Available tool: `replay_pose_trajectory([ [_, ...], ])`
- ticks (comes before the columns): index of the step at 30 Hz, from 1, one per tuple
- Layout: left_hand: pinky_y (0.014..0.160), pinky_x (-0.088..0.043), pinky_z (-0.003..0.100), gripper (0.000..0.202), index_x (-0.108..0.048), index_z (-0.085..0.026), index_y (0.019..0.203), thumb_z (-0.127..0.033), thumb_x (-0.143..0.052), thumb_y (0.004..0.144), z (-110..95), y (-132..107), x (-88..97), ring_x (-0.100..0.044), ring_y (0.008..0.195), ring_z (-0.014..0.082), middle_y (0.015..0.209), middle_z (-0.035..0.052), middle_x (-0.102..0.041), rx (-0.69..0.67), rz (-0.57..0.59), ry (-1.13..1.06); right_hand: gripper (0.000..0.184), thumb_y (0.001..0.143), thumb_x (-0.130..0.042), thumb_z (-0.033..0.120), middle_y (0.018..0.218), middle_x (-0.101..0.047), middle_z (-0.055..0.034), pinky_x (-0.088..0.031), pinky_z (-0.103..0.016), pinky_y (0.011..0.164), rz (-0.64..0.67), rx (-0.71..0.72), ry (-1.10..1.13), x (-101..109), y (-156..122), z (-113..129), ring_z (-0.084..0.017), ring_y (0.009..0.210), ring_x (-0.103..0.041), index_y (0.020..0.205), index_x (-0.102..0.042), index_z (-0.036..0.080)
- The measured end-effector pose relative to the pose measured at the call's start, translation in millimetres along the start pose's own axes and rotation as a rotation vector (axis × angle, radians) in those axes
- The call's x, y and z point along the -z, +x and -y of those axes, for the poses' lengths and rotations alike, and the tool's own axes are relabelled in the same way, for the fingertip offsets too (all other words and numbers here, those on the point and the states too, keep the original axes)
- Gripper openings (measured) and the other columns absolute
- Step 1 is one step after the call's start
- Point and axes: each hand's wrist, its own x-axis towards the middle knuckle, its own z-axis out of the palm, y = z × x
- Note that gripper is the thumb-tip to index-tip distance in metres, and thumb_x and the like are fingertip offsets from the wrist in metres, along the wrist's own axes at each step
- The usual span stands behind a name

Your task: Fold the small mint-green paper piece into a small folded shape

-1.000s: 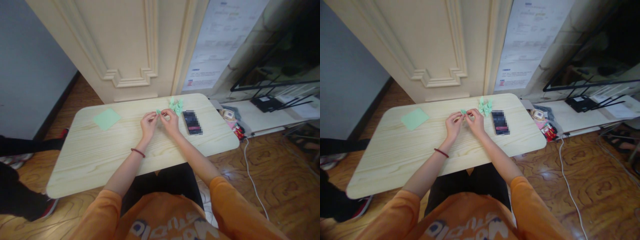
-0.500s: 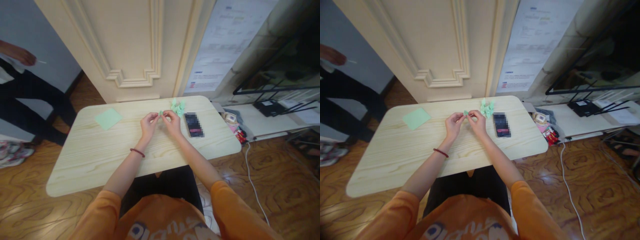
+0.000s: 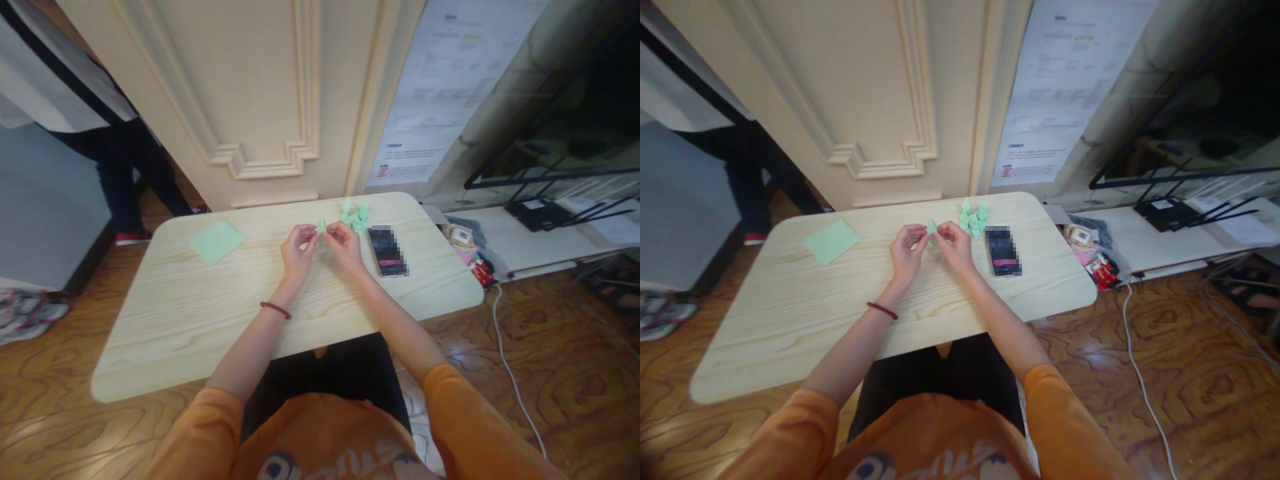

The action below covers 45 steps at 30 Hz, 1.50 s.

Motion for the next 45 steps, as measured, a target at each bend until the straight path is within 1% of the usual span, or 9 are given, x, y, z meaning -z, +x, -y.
replay_pose_trajectory([
  [4,0.070,-0.052,0.026,0.033,-0.068,-0.017,0.097,-0.034,-0.075,0.069,3,5,1.6,-0.065,0.070,0.0137,0.078,0.0031,-0.069,0.086,0.014,-0.112,0.031,0.069,-0.069,0.049,0.072,-0.060,0.0006,-0.047,-0.027,0.068,0.026,-0.037,0.050,0,2,-3,-0.014,0.071,-0.059,0.074,-0.055,0.021],
  [9,0.073,-0.053,0.029,0.027,-0.073,-0.016,0.080,-0.039,-0.076,0.065,10,8,3.1,-0.066,0.076,0.0165,0.081,0.0062,-0.069,0.119,0.011,-0.106,0.034,0.063,-0.073,0.049,0.072,-0.063,0.0000,-0.049,-0.027,0.066,0.042,-0.125,0.121,0,4,-5,-0.015,0.071,-0.061,0.072,-0.056,0.021],
  [13,0.070,-0.052,0.029,0.026,-0.073,-0.016,0.078,-0.039,-0.076,0.066,8,7,2.5,-0.065,0.078,0.0169,0.082,0.0065,-0.068,0.108,0.001,-0.089,0.035,0.058,-0.078,0.046,0.069,-0.065,0.0001,-0.050,-0.028,0.065,0.020,-0.198,0.178,0,4,-7,-0.015,0.068,-0.062,0.072,-0.060,0.020],
  [19,0.067,-0.051,0.027,0.028,-0.070,-0.016,0.073,-0.040,-0.079,0.060,9,11,4.4,-0.062,0.067,0.0138,0.073,0.0028,-0.067,0.200,0.065,-0.154,0.035,0.054,-0.081,0.045,0.068,-0.067,0.0001,-0.051,-0.029,0.066,0.057,-0.256,0.238,1,3,-5,-0.016,0.065,-0.063,0.073,-0.063,0.020],
  [24,0.060,-0.049,0.025,0.034,-0.069,-0.016,0.069,-0.045,-0.082,0.056,10,16,9.5,-0.059,0.061,0.0130,0.068,0.0029,-0.068,0.246,0.147,-0.158,0.033,0.054,-0.081,0.043,0.066,-0.067,0.0005,-0.050,-0.028,0.066,0.145,-0.274,0.204,1,3,-4,-0.014,0.063,-0.062,0.071,-0.066,0.019],
  [29,0.060,-0.048,0.026,0.034,-0.069,-0.015,0.069,-0.045,-0.081,0.057,10,14,9.1,-0.058,0.060,0.0125,0.066,0.0023,-0.067,0.249,0.113,-0.161,0.032,0.051,-0.084,0.039,0.066,-0.069,-0.0001,-0.048,-0.027,0.066,0.142,-0.320,0.189,0,2,-3,-0.013,0.062,-0.062,0.068,-0.067,0.018],
  [35,0.061,-0.046,0.024,0.034,-0.065,-0.016,0.063,-0.046,-0.081,0.056,2,14,10.1,-0.056,0.059,0.0108,0.062,-0.0005,-0.063,0.246,0.132,-0.139,0.032,0.051,-0.084,0.042,0.064,-0.068,0.0006,-0.047,-0.027,0.065,0.195,-0.351,0.194,0,-1,-2,-0.014,0.062,-0.060,0.066,-0.067,0.018],
  [40,0.058,-0.042,0.024,0.039,-0.067,-0.015,0.061,-0.047,-0.083,0.050,-2,16,13.6,-0.054,0.058,0.0113,0.062,0.0011,-0.063,0.345,0.198,-0.145,0.032,0.049,-0.085,0.038,0.063,-0.066,0.0018,-0.045,-0.027,0.068,0.257,-0.372,0.173,1,-2,0,-0.012,0.063,-0.058,0.062,-0.065,0.017],
  [45,0.049,-0.029,0.022,0.042,-0.059,-0.014,0.051,-0.043,-0.087,0.042,-2,17,16.1,-0.042,0.049,0.0063,0.050,-0.0033,-0.053,0.389,0.134,-0.139,0.032,0.047,-0.085,0.036,0.061,-0.064,0.0026,-0.044,-0.027,0.068,0.295,-0.382,0.133,0,-3,3,-0.011,0.061,-0.056,0.060,-0.063,0.016],
])
